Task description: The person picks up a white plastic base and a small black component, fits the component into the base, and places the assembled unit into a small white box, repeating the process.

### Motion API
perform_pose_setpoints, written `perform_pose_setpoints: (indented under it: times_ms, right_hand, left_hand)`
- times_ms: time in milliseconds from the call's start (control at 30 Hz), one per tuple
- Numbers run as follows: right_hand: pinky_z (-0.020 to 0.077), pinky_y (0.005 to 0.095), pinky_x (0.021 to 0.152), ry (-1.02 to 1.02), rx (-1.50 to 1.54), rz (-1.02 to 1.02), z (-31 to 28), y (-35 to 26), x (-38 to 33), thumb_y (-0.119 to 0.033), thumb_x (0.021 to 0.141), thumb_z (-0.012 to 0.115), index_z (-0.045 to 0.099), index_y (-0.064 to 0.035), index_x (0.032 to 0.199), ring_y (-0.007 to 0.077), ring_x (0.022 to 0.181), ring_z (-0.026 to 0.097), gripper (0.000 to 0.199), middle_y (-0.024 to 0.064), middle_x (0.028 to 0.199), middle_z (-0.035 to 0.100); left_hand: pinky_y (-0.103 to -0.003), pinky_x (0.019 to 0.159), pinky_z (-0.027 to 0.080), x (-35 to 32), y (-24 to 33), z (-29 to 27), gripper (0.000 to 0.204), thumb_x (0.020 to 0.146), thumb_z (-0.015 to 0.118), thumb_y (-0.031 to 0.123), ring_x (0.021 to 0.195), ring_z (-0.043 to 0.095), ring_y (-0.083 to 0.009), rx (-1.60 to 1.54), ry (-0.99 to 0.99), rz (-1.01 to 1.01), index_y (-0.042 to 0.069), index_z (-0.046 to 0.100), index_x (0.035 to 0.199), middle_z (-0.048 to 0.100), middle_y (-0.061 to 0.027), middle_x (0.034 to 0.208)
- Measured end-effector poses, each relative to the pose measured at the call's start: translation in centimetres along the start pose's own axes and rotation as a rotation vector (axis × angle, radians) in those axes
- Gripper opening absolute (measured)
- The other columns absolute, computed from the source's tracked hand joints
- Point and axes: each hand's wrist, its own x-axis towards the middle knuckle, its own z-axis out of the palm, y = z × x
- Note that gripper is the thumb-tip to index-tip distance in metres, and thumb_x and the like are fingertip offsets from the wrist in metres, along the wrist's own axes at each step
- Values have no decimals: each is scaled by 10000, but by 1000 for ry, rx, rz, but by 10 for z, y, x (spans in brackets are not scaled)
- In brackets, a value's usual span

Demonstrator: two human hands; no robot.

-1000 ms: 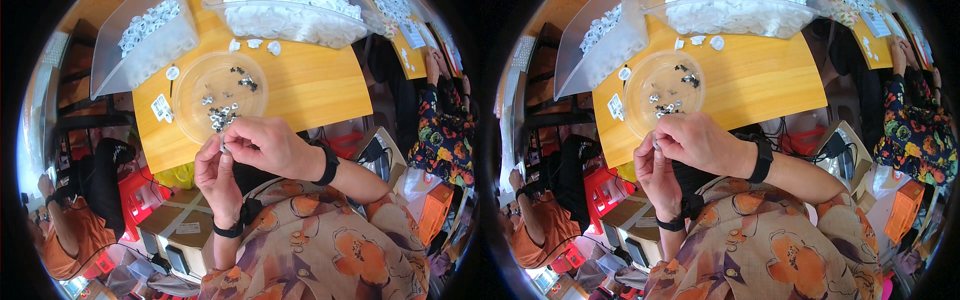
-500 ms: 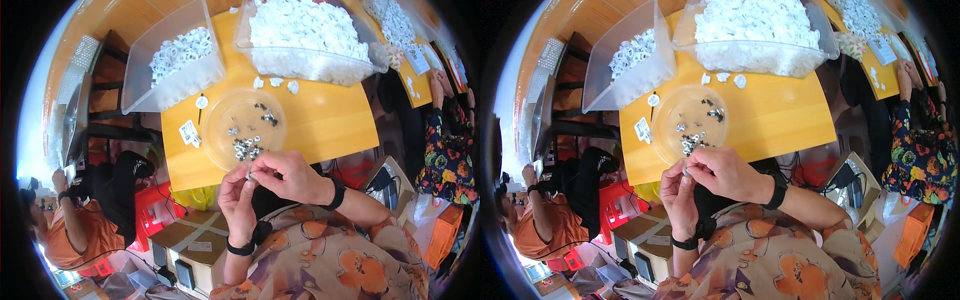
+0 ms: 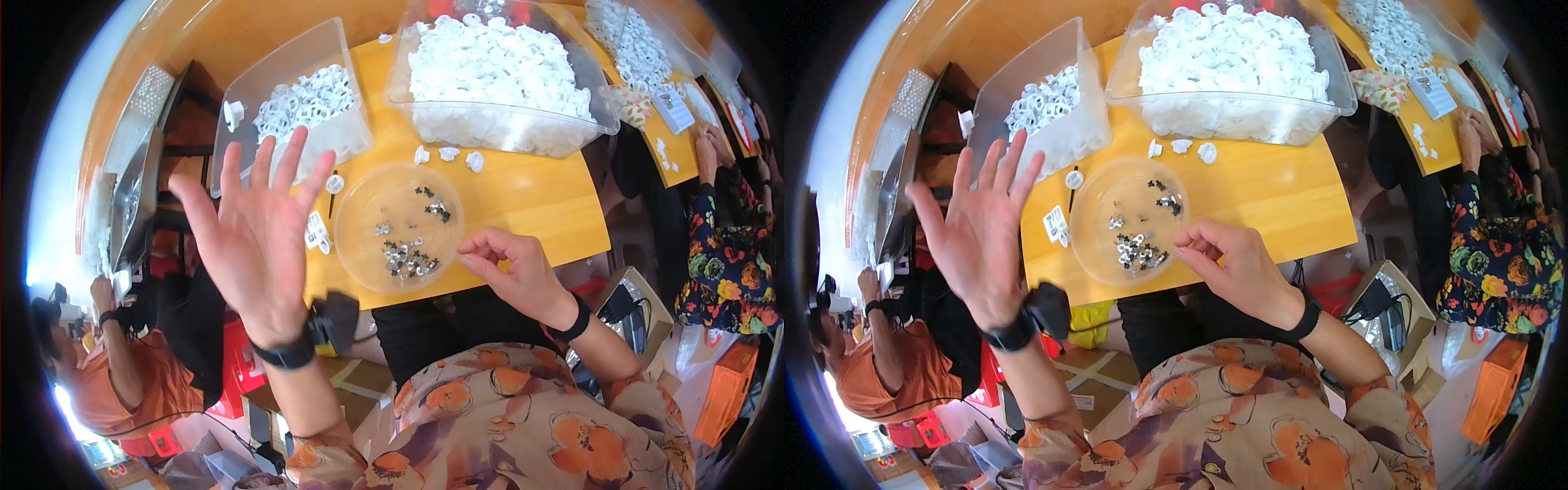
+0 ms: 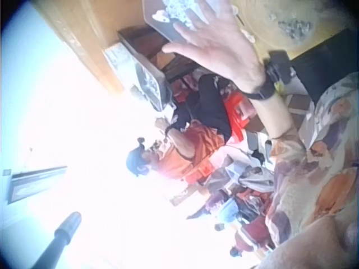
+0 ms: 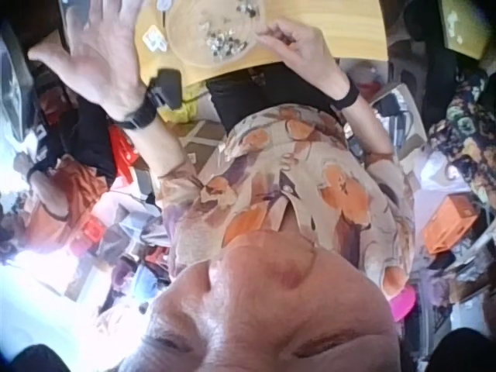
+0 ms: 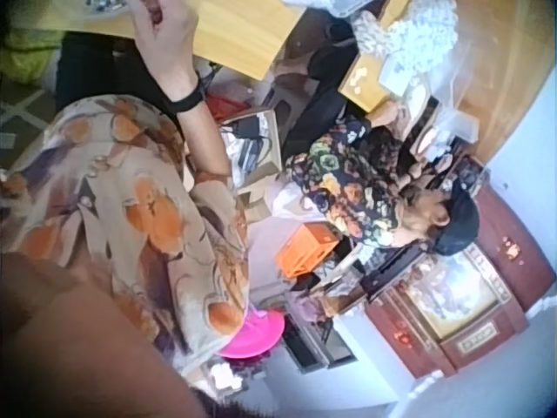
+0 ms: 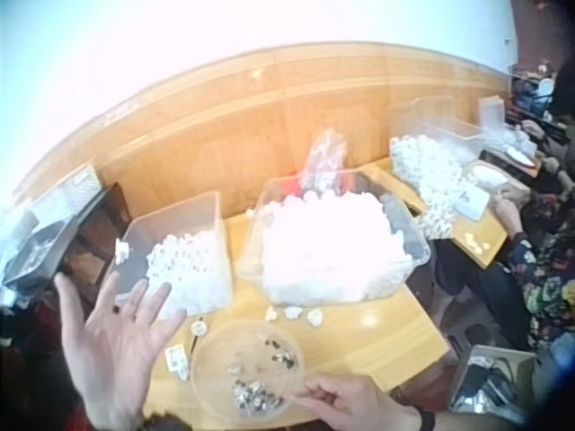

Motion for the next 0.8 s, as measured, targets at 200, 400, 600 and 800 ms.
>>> perform_pose_setpoints:
  times_ms: [200, 400, 600, 800]
  right_hand:
    - [458, 237, 573, 100, -135, 130, -31, 27, -1, -107, 869, 629, 621, 12, 922, 88, 597, 543, 130, 44, 710, 608]
    - [480, 404, 716, 123, -539, -108, -54, 40, 45, -69, 809, 596, 565, -14, 1056, 319, 786, 592, 256, 141, 923, 565]
    - [474, 449, 763, 83, -777, -118, -34, 54, 81, -31, 789, 575, 520, -55, 1158, 367, 905, 581, 374, 174, 1043, 520]
    - [468, 467, 763, 64, -886, -107, -24, 70, 96, -24, 799, 572, 529, -41, 1093, 376, 906, 570, 297, 178, 974, 531]
  left_hand:
    - [-571, 1072, 278, -125, -28, 44, 823, 894, 521, 505, 1421, 42, -393, -42, -313, -232, 50, 121, 1450, 103, -216, 1526]
    - [-516, 757, 509, -165, -30, 63, 537, 992, 331, 422, 1365, 233, -443, -230, -410, -75, 211, 247, 1478, 17, -198, 1548]
    - [-645, 787, 404, -166, -26, 42, 664, 952, 296, 524, 1424, -48, -345, -499, -521, -139, 326, -44, 1487, -281, 1, 1516]
    - [-698, 850, 306, -162, -8, 44, 709, 936, 174, 628, 1447, -34, -228, -548, -326, -227, 275, -100, 1487, -238, 45, 1535]
